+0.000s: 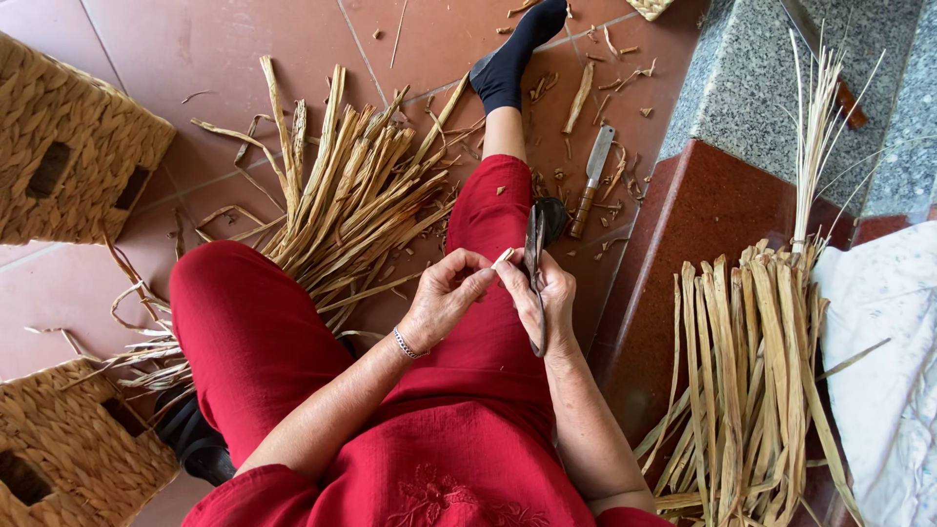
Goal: The person sits on the floor and uses shears to trim and split dried plant stalks. They repeatedly pick up stalks, trim the ends, and place the processed pieces into a pile on the floor.
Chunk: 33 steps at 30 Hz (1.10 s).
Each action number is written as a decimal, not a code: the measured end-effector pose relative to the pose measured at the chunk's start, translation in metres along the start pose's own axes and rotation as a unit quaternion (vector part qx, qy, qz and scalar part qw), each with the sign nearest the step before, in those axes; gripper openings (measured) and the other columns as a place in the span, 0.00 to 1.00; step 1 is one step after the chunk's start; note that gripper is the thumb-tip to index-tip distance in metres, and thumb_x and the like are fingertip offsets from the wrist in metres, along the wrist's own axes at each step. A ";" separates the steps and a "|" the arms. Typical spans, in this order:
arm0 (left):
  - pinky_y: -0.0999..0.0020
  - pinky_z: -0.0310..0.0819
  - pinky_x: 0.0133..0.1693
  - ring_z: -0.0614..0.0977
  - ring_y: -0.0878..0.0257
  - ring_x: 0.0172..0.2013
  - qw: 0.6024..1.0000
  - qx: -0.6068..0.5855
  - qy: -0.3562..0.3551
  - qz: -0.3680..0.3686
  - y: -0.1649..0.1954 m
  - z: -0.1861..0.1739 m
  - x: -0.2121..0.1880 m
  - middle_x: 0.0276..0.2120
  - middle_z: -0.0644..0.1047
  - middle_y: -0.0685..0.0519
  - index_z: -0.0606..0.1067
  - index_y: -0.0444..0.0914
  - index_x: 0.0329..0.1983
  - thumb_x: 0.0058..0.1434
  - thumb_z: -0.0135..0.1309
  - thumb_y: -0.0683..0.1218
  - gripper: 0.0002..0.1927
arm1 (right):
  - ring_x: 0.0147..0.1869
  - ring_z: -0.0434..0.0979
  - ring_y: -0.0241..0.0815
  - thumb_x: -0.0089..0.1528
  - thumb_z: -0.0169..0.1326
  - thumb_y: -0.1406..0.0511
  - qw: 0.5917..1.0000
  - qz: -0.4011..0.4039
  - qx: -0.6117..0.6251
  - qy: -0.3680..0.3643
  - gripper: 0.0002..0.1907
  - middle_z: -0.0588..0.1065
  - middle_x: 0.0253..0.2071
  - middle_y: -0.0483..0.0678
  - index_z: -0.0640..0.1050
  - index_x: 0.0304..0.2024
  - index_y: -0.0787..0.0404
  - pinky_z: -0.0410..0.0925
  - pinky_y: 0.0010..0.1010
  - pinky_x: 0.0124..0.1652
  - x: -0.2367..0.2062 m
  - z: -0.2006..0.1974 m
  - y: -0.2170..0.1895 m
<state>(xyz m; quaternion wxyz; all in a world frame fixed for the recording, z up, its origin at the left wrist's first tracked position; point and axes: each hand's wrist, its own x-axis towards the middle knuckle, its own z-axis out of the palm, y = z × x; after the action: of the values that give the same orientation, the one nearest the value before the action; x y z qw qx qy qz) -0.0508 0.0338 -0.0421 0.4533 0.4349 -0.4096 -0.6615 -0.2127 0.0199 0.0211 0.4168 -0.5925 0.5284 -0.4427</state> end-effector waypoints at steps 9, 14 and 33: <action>0.77 0.72 0.33 0.74 0.72 0.30 0.998 -0.055 -0.017 -0.035 0.006 0.003 -0.004 0.29 0.75 0.58 0.75 0.34 0.46 0.73 0.50 0.48 0.12 | 0.21 0.68 0.27 0.66 0.55 0.67 0.988 0.113 0.107 -0.026 0.06 0.75 0.24 0.43 0.79 0.41 0.65 0.61 0.20 0.22 -0.002 -0.004 -0.005; 0.77 0.72 0.32 0.74 0.74 0.30 0.999 -0.042 0.001 -0.035 0.026 0.003 -0.003 0.31 0.77 0.59 0.76 0.35 0.45 0.68 0.56 0.45 0.09 | 0.20 0.67 0.27 0.65 0.57 0.66 0.990 0.116 0.078 -0.005 0.07 0.74 0.22 0.42 0.80 0.41 0.65 0.60 0.21 0.21 -0.006 0.001 0.000; 0.76 0.77 0.42 0.80 0.74 0.37 0.995 -0.072 0.062 0.017 0.028 -0.016 0.004 0.33 0.81 0.56 0.78 0.34 0.41 0.68 0.58 0.43 0.06 | 0.30 0.73 0.35 0.70 0.37 0.42 0.983 0.044 -0.120 -0.129 0.35 0.73 0.28 0.48 0.76 0.62 0.60 0.70 0.29 0.34 -0.022 0.018 0.008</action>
<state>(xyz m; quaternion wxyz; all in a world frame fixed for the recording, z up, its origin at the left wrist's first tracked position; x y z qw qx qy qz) -0.0294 0.0207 -0.0217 0.5194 0.4340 -0.3394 -0.6531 -0.1985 0.0413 0.0065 0.4263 -0.6665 0.5453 -0.2770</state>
